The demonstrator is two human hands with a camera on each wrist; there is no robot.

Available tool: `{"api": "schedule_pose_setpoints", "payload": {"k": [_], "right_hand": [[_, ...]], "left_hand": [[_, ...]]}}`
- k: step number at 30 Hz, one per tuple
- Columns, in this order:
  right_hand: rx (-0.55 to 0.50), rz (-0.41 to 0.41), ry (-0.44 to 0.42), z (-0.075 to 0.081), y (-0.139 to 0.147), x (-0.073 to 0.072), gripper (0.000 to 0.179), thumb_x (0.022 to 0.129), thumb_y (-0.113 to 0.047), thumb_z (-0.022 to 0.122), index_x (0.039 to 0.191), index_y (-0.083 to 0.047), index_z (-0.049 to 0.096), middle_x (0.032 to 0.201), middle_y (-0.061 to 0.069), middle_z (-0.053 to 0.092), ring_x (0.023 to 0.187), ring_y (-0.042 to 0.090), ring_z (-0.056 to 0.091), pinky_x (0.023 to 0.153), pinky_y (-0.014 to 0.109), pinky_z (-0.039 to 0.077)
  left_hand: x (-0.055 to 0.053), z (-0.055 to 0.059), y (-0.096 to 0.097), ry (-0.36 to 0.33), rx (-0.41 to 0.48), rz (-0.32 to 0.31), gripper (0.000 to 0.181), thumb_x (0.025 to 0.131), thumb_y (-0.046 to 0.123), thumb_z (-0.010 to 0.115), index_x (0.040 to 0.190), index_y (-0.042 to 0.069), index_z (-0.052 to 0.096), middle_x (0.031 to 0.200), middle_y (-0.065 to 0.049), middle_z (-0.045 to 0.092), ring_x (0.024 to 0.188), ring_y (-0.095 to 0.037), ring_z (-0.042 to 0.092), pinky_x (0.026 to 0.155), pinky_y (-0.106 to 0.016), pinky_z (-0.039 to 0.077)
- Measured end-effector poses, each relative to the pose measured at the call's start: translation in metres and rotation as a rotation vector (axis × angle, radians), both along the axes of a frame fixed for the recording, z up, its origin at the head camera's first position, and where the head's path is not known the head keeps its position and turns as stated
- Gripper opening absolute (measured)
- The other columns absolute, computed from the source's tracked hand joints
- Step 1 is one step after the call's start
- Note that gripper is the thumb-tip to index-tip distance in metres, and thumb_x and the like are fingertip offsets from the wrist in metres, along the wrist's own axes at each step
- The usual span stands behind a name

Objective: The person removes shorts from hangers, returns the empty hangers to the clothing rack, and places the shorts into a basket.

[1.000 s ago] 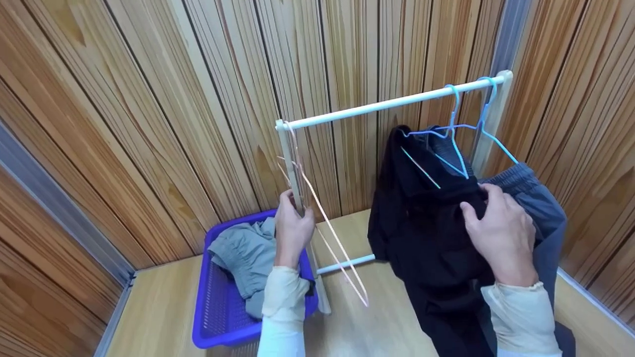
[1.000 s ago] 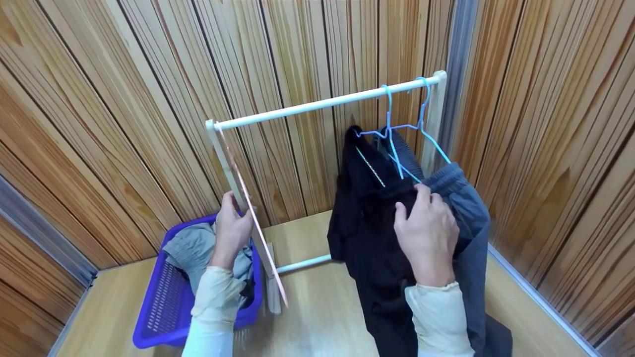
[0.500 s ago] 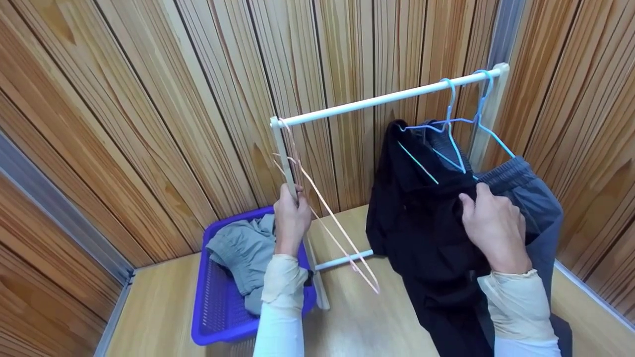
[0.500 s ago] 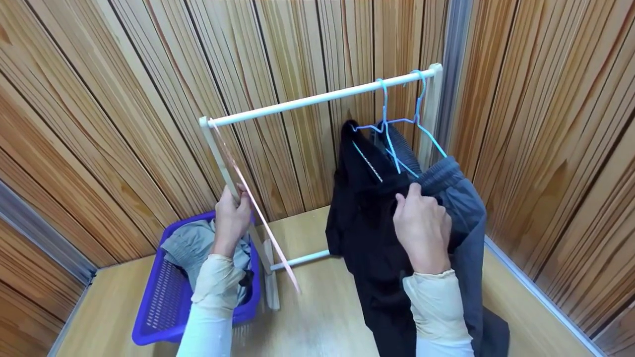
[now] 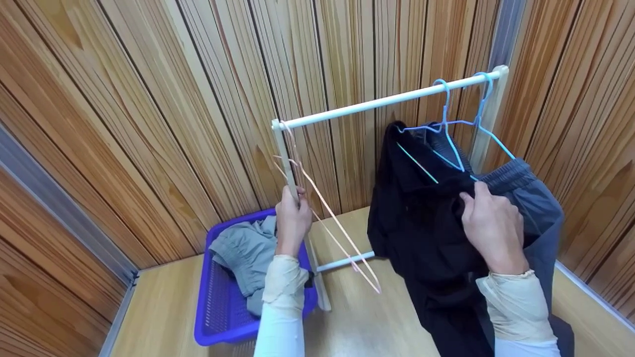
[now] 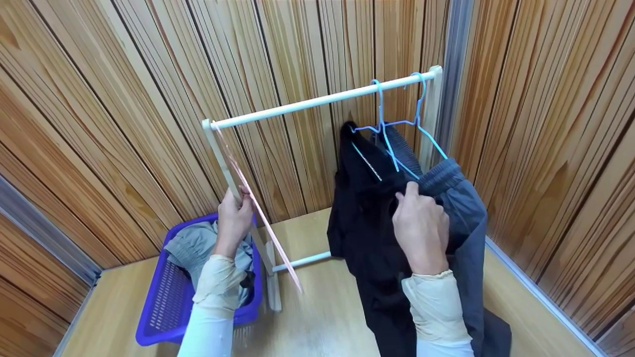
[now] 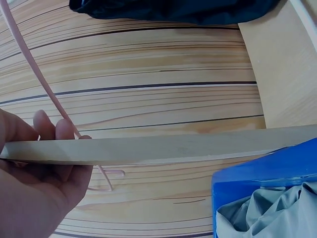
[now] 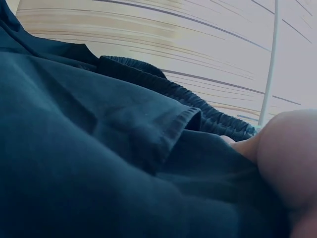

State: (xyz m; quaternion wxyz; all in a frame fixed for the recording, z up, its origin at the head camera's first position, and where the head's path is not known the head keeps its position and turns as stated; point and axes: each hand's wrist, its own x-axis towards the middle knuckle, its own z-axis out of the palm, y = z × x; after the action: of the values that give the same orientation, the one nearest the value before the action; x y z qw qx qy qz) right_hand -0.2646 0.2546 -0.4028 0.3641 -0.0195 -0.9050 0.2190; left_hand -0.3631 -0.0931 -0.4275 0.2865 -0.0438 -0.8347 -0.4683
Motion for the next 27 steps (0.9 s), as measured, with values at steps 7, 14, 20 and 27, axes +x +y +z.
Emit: {"api": "schedule_pose_setpoints", "payload": {"k": [7,14,20,27], "right_hand": [[-0.015,0.023,0.056,0.004,-0.004,-0.003,0.03,0.108,-0.024,0.06,0.095,0.003,0.057,0.059,0.027,0.055,0.051,0.051,0.053,0.044,0.052,0.029],[0.002,0.066,0.063,0.005,-0.009,-0.002,0.027,0.108,-0.023,0.06,0.096,0.001,0.059,0.053,0.005,0.04,0.045,0.024,0.042,0.048,0.033,0.022],[0.013,0.093,0.112,0.006,-0.012,0.003,0.024,0.106,-0.02,0.064,0.093,-0.001,0.059,0.052,0.004,0.038,0.045,0.022,0.04,0.048,0.032,0.022],[0.02,0.121,0.153,0.006,-0.01,0.012,0.019,0.102,-0.017,0.069,0.095,0.0,0.063,0.049,0.004,0.039,0.044,0.021,0.042,0.047,0.034,0.026]], "left_hand": [[-0.005,-0.005,-0.003,0.041,0.004,0.013,0.009,0.105,0.007,0.055,0.105,0.005,0.064,0.078,-0.016,0.07,0.071,-0.028,0.063,0.067,-0.045,0.053],[-0.009,-0.006,-0.008,0.047,0.015,0.017,0.009,0.106,0.008,0.057,0.106,0.005,0.065,0.079,-0.015,0.073,0.07,-0.027,0.066,0.066,-0.043,0.054],[-0.004,-0.006,-0.012,0.026,0.036,0.026,0.009,0.103,0.008,0.059,0.108,0.005,0.066,0.079,-0.013,0.07,0.07,-0.023,0.061,0.065,-0.037,0.05],[0.002,-0.001,-0.018,0.026,0.046,0.008,0.02,0.101,0.008,0.06,0.119,0.003,0.065,0.087,-0.012,0.068,0.074,-0.02,0.057,0.065,-0.033,0.045]]}}
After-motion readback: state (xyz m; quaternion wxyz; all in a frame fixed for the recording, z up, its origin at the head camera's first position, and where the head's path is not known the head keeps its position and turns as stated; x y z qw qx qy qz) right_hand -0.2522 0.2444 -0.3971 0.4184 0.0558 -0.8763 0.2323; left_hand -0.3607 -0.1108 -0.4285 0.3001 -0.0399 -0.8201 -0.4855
